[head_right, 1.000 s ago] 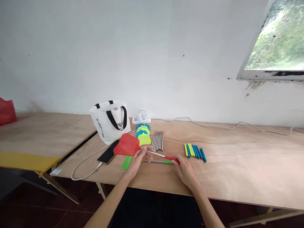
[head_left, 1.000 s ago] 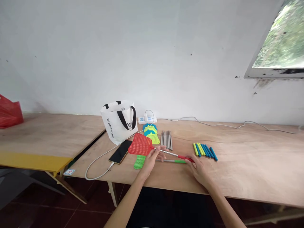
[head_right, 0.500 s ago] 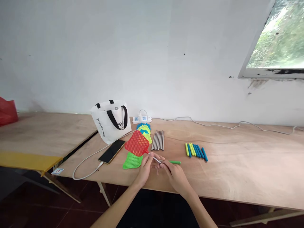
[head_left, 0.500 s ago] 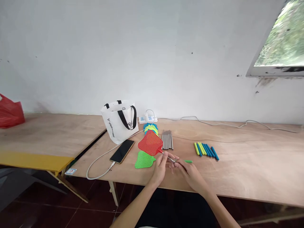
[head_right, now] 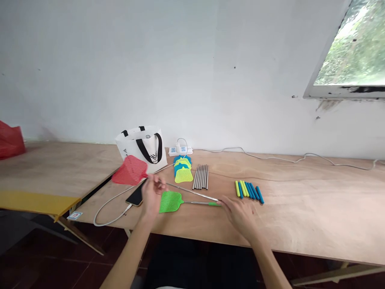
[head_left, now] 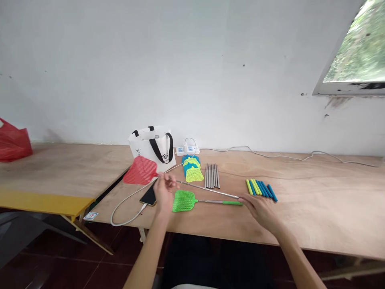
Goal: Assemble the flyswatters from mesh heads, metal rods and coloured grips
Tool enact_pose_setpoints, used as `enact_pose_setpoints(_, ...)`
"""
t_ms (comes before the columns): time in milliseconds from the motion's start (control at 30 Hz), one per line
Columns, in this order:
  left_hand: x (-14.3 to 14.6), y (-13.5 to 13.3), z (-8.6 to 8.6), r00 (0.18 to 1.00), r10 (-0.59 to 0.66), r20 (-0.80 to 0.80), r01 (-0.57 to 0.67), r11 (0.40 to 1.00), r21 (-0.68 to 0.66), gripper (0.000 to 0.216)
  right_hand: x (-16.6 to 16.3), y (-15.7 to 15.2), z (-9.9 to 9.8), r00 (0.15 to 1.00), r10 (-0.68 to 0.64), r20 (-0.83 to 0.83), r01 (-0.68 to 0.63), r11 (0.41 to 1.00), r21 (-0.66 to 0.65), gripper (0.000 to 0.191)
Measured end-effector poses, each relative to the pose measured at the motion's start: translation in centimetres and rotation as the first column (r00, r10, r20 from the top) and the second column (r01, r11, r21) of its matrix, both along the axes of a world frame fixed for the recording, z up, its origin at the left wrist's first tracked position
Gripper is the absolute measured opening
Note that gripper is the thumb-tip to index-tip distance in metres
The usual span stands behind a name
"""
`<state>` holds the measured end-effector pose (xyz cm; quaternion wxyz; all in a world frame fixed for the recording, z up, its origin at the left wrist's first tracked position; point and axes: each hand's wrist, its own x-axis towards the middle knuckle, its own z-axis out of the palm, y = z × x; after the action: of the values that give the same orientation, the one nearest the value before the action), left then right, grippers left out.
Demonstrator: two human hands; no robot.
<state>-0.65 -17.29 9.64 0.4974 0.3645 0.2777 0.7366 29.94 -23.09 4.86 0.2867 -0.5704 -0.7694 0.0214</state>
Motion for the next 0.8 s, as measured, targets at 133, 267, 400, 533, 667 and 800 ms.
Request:
enact_pose_setpoints(133,-3.6,0.8,1.2,0.999,0.028,0.039,-0.027,0.999,-0.025,0.048,3.7,0.5,0.5,0.994,0.015,-0.106,-0.025,0.995,-0.093,0.053)
enact_pose_setpoints(267,-3.1,0.6,1.3,1.000,-0.002,0.016,0.002,1.000,0.012,0.050,5.1,0.2,1.0,0.977,-0.021,-0.210,-0.004,0.993,-0.119,0.055)
enact_pose_setpoints(400,-1.4,0.9,0.2,0.998,0.037,-0.042,-0.038,0.999,-0.014,0.053,4.8,-0.5,1.5,0.979,-0.022,-0.201,-0.003,0.992,-0.123,0.058)
enact_pose_setpoints(533,-0.2,1.5,-1.0,0.984,0.130,-0.119,-0.135,0.990,-0.033,0.052,2.9,-0.7,1.2,0.982,0.048,-0.183,-0.070,0.991,-0.113,0.054)
enact_pose_setpoints(667,3.2,0.3,-2.2,0.964,-0.020,-0.264,0.003,0.998,-0.068,0.054,0.2,-0.6,0.1,0.971,0.092,-0.222,-0.128,0.980,-0.154,0.052)
enact_pose_setpoints(800,8.0,-2.7,-4.1,0.875,-0.308,-0.374,0.278,0.951,-0.132,0.057,-2.3,-0.3,-0.6,0.927,0.143,-0.346,-0.206,0.967,-0.153,0.048)
